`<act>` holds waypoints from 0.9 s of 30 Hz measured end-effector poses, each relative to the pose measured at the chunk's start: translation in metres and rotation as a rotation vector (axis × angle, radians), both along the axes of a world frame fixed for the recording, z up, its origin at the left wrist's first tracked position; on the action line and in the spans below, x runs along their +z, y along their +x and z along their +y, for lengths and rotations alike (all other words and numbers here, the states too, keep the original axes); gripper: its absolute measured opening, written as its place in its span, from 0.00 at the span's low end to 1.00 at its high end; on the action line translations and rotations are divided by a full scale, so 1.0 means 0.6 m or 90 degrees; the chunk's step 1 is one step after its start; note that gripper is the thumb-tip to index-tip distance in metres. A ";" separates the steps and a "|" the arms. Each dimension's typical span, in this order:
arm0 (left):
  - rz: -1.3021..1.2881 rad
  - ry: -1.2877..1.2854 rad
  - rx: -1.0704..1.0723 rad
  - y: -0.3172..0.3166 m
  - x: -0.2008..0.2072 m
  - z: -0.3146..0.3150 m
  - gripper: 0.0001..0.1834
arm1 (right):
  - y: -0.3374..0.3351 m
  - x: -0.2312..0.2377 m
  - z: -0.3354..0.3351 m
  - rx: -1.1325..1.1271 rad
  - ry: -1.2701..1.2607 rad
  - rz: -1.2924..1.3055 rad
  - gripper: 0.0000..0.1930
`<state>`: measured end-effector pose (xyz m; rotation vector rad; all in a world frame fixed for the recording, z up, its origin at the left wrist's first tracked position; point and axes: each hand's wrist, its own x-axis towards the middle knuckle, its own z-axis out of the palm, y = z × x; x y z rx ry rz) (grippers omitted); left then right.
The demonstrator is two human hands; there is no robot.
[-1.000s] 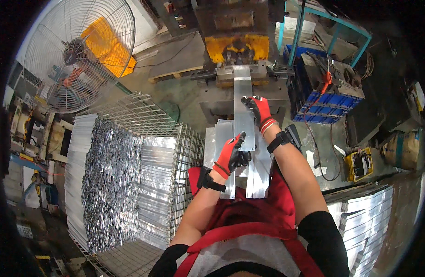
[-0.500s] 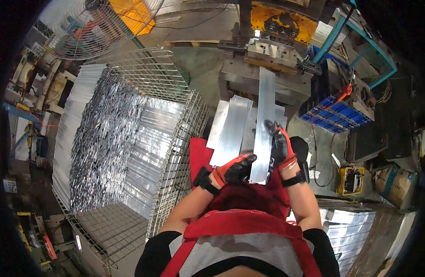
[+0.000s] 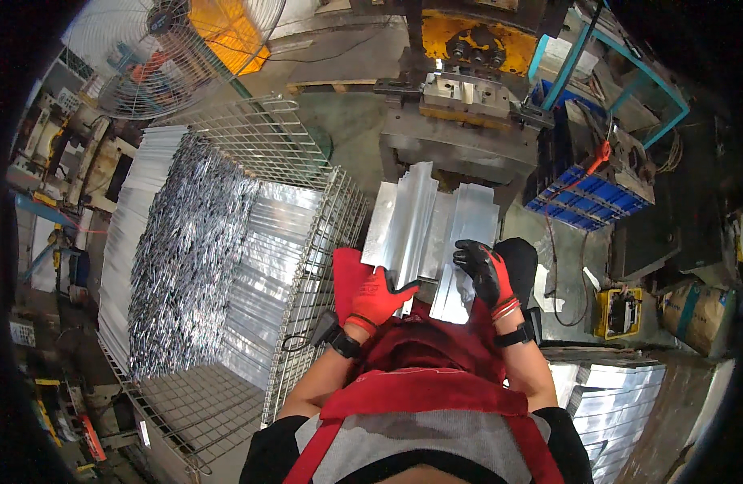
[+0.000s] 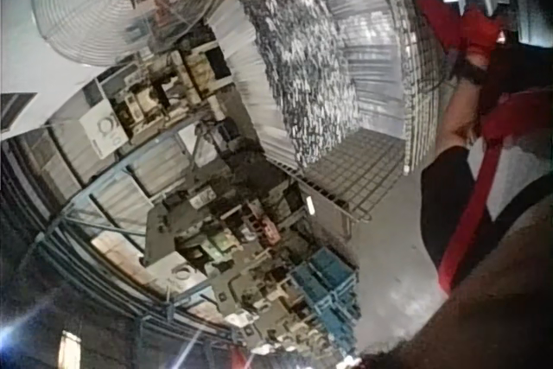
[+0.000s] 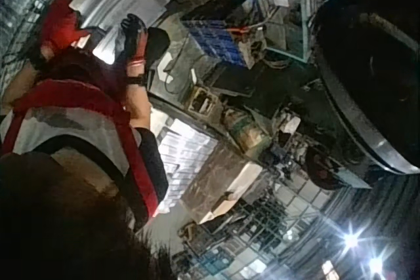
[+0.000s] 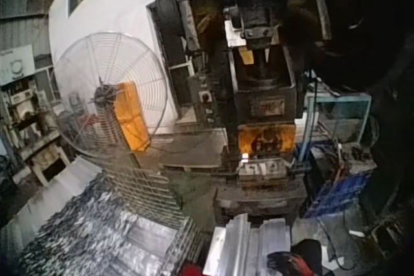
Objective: The worker is seen collecting metal sheets from a press and placing them into a large metal cage for storage.
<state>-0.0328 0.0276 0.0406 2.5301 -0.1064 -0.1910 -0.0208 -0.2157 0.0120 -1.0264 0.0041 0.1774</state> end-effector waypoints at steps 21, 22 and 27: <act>-0.149 -0.002 -0.228 -0.006 -0.067 -0.144 0.40 | -0.015 -0.017 -0.028 -0.080 -0.055 0.000 0.17; -0.080 0.028 -0.236 -0.013 -0.068 -0.171 0.44 | -0.020 -0.003 -0.033 -0.072 -0.177 -0.056 0.17; -0.185 0.185 -0.183 -0.026 -0.121 -0.223 0.46 | -0.031 0.030 -0.038 -0.116 -0.411 -0.158 0.17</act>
